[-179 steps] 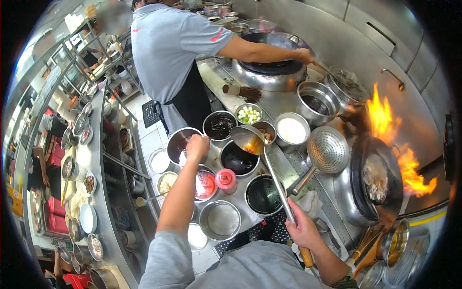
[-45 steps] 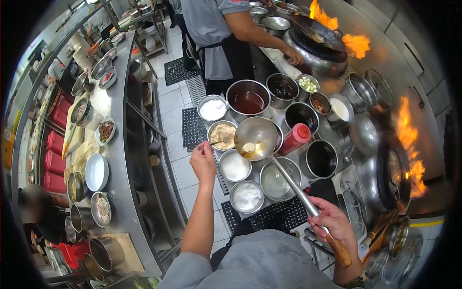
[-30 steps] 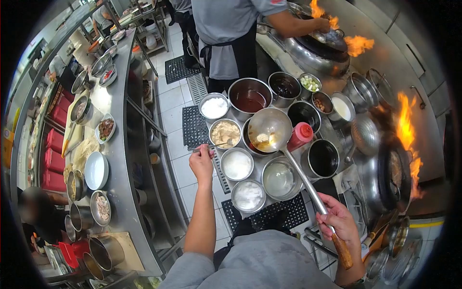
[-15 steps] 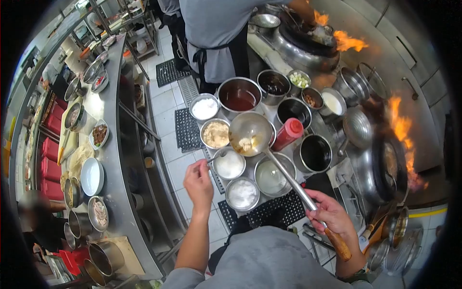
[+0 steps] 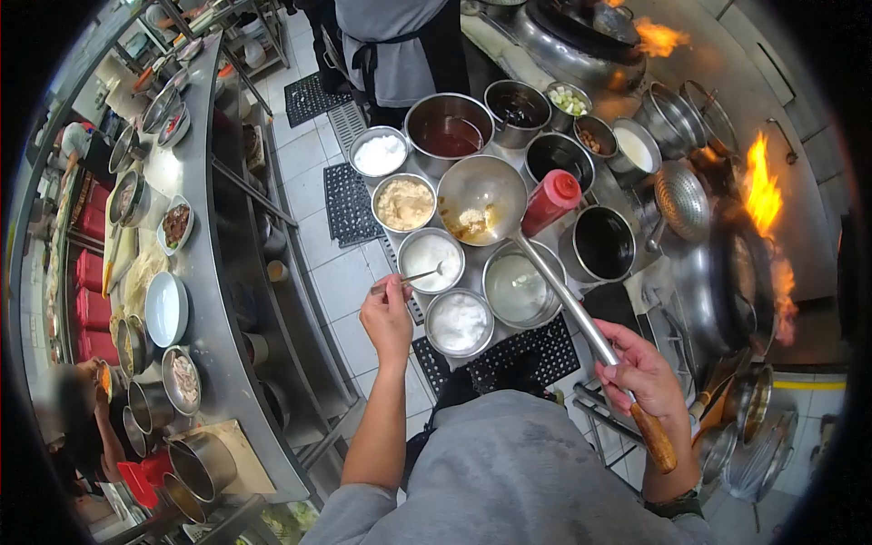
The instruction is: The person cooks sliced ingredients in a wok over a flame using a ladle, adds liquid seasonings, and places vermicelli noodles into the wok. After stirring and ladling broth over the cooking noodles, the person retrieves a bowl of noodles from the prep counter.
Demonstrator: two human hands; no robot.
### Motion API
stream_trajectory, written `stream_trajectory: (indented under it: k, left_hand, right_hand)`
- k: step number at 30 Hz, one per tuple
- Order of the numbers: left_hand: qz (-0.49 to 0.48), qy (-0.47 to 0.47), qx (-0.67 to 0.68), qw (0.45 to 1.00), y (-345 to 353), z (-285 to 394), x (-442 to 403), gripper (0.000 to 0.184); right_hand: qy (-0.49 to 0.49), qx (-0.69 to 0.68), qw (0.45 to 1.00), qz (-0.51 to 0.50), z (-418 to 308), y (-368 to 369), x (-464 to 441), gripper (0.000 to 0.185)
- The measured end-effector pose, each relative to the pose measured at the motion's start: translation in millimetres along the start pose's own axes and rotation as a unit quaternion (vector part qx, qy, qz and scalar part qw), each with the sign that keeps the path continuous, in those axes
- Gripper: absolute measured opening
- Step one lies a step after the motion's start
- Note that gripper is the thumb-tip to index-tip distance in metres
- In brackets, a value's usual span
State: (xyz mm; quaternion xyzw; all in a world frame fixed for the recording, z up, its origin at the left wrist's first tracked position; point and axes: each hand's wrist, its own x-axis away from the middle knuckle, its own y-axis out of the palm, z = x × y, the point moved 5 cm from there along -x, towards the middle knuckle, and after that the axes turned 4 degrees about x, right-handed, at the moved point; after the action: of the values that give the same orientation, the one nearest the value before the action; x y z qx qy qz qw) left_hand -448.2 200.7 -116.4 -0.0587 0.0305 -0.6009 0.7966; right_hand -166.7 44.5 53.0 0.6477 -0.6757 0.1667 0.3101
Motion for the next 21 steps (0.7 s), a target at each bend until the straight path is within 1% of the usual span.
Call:
stream_trajectory:
  k: [1, 3, 4, 6, 8, 10, 13, 15, 17, 18, 19, 21]
  left_hand:
    - [-0.002, -0.002, -0.001, 1.0, -0.3, -4.7, -0.7, 0.027]
    - [-0.002, -0.034, 0.059, 0.998, -2.2, -23.1, -3.9, 0.028]
    - [-0.002, -0.035, 0.059, 0.998, -3.8, -28.6, -4.9, 0.028]
    - [0.03, -0.085, 0.119, 0.989, -8.6, -41.2, -6.5, 0.028]
    - [0.037, -0.089, 0.132, 0.987, -16.9, -37.7, -6.7, 0.028]
    - [0.056, -0.087, 0.152, 0.983, -27.5, -26.4, -3.0, 0.028]
    - [0.07, -0.082, 0.173, 0.979, -40.6, 12.2, 8.3, 0.029]
    - [0.069, -0.077, 0.196, 0.975, -41.5, 44.0, 25.0, 0.029]
    - [0.099, 0.075, 0.067, 0.99, -42.5, 83.0, 47.7, 0.027]
    - [0.121, 0.108, 0.018, 0.987, -42.2, 90.9, 57.3, 0.026]
    - [0.12, 0.108, 0.011, 0.987, -40.1, 89.0, 66.1, 0.026]
    - [0.061, 0.087, -0.033, 0.994, -30.5, 73.0, 82.6, 0.024]
  right_hand:
    - [0.002, -0.001, 1.0, 0.002, 0.7, 0.0, 1.8, 0.06]
    - [-0.003, 0.008, 1.0, 0.014, 1.6, -1.4, 4.5, 0.06]
    - [-0.002, 0.008, 1.0, 0.015, 2.6, -2.2, 6.0, 0.06]
    - [-0.001, 0.011, 1.0, 0.02, 4.1, -6.2, 9.9, 0.059]
    - [-0.003, 0.015, 1.0, 0.016, 7.1, -11.9, 15.4, 0.059]
    - [-0.007, 0.018, 1.0, 0.008, 10.0, -18.0, 22.3, 0.058]
    - [0.002, 0.046, 0.999, -0.003, 14.2, -27.9, 31.2, 0.058]
    - [0.018, 0.046, 0.998, -0.044, 19.4, -32.9, 33.7, 0.059]
    - [0.019, 0.04, 0.997, -0.066, 23.6, -41.7, 36.1, 0.06]
    - [0.021, 0.023, 0.997, -0.073, 26.0, -43.6, 38.0, 0.06]
    - [0.023, 0.006, 0.996, -0.081, 29.3, -45.6, 39.9, 0.06]
    - [0.019, 0.004, 0.996, -0.086, 34.8, -51.5, 46.9, 0.059]
